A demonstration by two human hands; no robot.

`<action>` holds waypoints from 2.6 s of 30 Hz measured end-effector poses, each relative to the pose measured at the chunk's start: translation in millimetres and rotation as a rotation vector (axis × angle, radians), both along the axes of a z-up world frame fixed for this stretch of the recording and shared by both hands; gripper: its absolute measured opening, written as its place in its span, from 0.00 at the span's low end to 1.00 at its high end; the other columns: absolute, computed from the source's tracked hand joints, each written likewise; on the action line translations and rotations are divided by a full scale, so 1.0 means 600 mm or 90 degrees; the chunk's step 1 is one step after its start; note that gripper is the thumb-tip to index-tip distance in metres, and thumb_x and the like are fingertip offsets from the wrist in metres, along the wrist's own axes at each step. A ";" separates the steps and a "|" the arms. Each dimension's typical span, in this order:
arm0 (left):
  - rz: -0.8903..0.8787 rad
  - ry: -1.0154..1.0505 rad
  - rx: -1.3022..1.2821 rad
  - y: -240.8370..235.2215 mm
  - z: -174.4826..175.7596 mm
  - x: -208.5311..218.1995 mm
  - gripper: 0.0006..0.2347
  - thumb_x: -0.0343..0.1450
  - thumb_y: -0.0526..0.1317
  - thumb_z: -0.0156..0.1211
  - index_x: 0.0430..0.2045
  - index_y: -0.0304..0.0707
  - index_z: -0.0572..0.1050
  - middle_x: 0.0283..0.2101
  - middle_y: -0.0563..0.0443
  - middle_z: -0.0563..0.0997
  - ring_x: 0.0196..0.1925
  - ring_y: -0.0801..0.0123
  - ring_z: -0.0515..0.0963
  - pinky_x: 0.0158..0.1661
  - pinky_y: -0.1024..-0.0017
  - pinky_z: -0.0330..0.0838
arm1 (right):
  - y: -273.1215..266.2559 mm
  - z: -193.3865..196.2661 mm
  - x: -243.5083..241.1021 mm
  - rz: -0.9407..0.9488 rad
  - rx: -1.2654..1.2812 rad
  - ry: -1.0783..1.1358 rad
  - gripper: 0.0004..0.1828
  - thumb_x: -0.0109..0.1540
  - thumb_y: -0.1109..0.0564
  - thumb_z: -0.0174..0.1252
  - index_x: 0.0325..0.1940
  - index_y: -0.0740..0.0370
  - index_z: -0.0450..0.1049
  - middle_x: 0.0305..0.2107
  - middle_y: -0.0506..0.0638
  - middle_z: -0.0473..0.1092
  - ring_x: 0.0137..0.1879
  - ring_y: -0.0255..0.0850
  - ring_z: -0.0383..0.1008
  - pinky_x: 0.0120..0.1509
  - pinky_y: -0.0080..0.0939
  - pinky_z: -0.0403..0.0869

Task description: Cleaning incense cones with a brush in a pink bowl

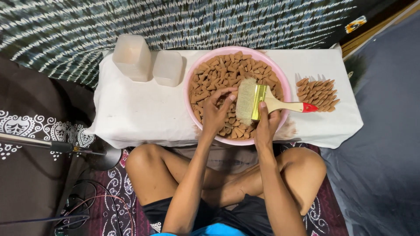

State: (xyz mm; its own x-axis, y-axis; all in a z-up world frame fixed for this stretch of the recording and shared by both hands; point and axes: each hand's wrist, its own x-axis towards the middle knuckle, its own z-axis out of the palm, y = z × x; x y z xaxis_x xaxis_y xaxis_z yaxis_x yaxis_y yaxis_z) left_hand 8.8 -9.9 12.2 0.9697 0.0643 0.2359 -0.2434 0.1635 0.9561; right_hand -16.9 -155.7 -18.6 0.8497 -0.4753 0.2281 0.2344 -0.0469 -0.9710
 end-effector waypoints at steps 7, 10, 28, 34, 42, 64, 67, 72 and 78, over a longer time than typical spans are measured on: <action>0.022 0.063 -0.123 0.003 -0.049 0.004 0.10 0.72 0.38 0.66 0.46 0.38 0.80 0.34 0.44 0.83 0.29 0.75 0.79 0.32 0.74 0.81 | 0.013 0.016 -0.001 -0.042 0.014 0.050 0.09 0.71 0.52 0.55 0.46 0.61 0.69 0.31 0.41 0.66 0.32 0.27 0.68 0.30 0.26 0.74; 0.011 0.088 -0.326 -0.007 -0.028 -0.003 0.11 0.70 0.29 0.64 0.45 0.26 0.75 0.40 0.37 0.82 0.39 0.63 0.85 0.31 0.72 0.85 | 0.001 -0.036 0.007 -0.025 -0.024 0.003 0.13 0.70 0.53 0.57 0.56 0.61 0.72 0.42 0.46 0.72 0.50 0.30 0.72 0.62 0.40 0.70; -0.162 -0.039 0.150 -0.192 -0.003 0.042 0.09 0.70 0.34 0.66 0.43 0.38 0.82 0.38 0.44 0.84 0.40 0.67 0.82 0.37 0.67 0.78 | -0.234 -0.023 -0.027 -0.165 -0.047 -0.031 0.09 0.69 0.54 0.59 0.43 0.62 0.72 0.26 0.46 0.70 0.24 0.31 0.69 0.24 0.29 0.69; -0.296 -0.132 0.239 -0.348 0.017 0.065 0.11 0.67 0.36 0.65 0.43 0.48 0.81 0.38 0.47 0.83 0.45 0.54 0.82 0.48 0.57 0.77 | -0.385 -0.010 -0.038 -0.307 -0.080 -0.146 0.07 0.69 0.62 0.60 0.39 0.64 0.69 0.21 0.52 0.70 0.17 0.36 0.69 0.18 0.31 0.66; -0.281 -0.231 0.490 -0.503 -0.002 0.103 0.08 0.66 0.33 0.66 0.37 0.47 0.81 0.34 0.47 0.84 0.42 0.53 0.82 0.43 0.57 0.79 | -0.514 -0.041 -0.051 -0.373 -0.177 -0.055 0.14 0.69 0.61 0.65 0.34 0.69 0.69 0.19 0.55 0.67 0.16 0.39 0.69 0.17 0.35 0.66; -0.247 -0.279 0.760 -0.558 -0.030 0.119 0.00 0.64 0.41 0.69 0.23 0.53 0.84 0.50 0.53 0.74 0.57 0.56 0.66 0.57 0.50 0.65 | -0.563 -0.129 -0.040 -0.366 -0.298 0.148 0.18 0.67 0.49 0.68 0.30 0.64 0.77 0.18 0.52 0.74 0.25 0.36 0.76 0.28 0.35 0.71; -0.266 -0.266 0.765 -0.554 -0.025 0.117 0.00 0.65 0.41 0.69 0.25 0.53 0.84 0.52 0.53 0.74 0.59 0.55 0.66 0.59 0.48 0.64 | -0.566 -0.137 -0.043 -0.366 -0.309 0.154 0.20 0.67 0.49 0.68 0.28 0.65 0.77 0.17 0.53 0.74 0.25 0.37 0.76 0.28 0.36 0.70; -0.236 -0.255 0.676 -0.532 -0.013 0.125 0.03 0.70 0.43 0.62 0.32 0.57 0.83 0.48 0.57 0.74 0.57 0.62 0.69 0.53 0.55 0.69 | -0.556 -0.112 -0.052 -0.408 -0.326 0.124 0.21 0.67 0.52 0.68 0.24 0.65 0.76 0.14 0.52 0.72 0.22 0.37 0.73 0.27 0.36 0.68; -0.191 -0.263 0.531 -0.446 0.015 0.112 0.04 0.70 0.40 0.62 0.34 0.55 0.82 0.44 0.59 0.77 0.53 0.62 0.73 0.50 0.58 0.70 | -0.549 -0.109 -0.055 -0.421 -0.316 0.059 0.19 0.68 0.53 0.67 0.25 0.64 0.77 0.14 0.51 0.72 0.21 0.34 0.70 0.26 0.35 0.68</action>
State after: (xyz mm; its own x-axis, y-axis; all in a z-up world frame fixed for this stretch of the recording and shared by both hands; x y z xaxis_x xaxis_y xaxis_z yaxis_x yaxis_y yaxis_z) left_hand 76.0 -277.2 21.4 0.7497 -0.5132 0.4179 -0.6434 -0.4172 0.6419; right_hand -49.7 -484.9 -84.1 0.4556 -0.7463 0.4852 -0.0720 -0.5742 -0.8155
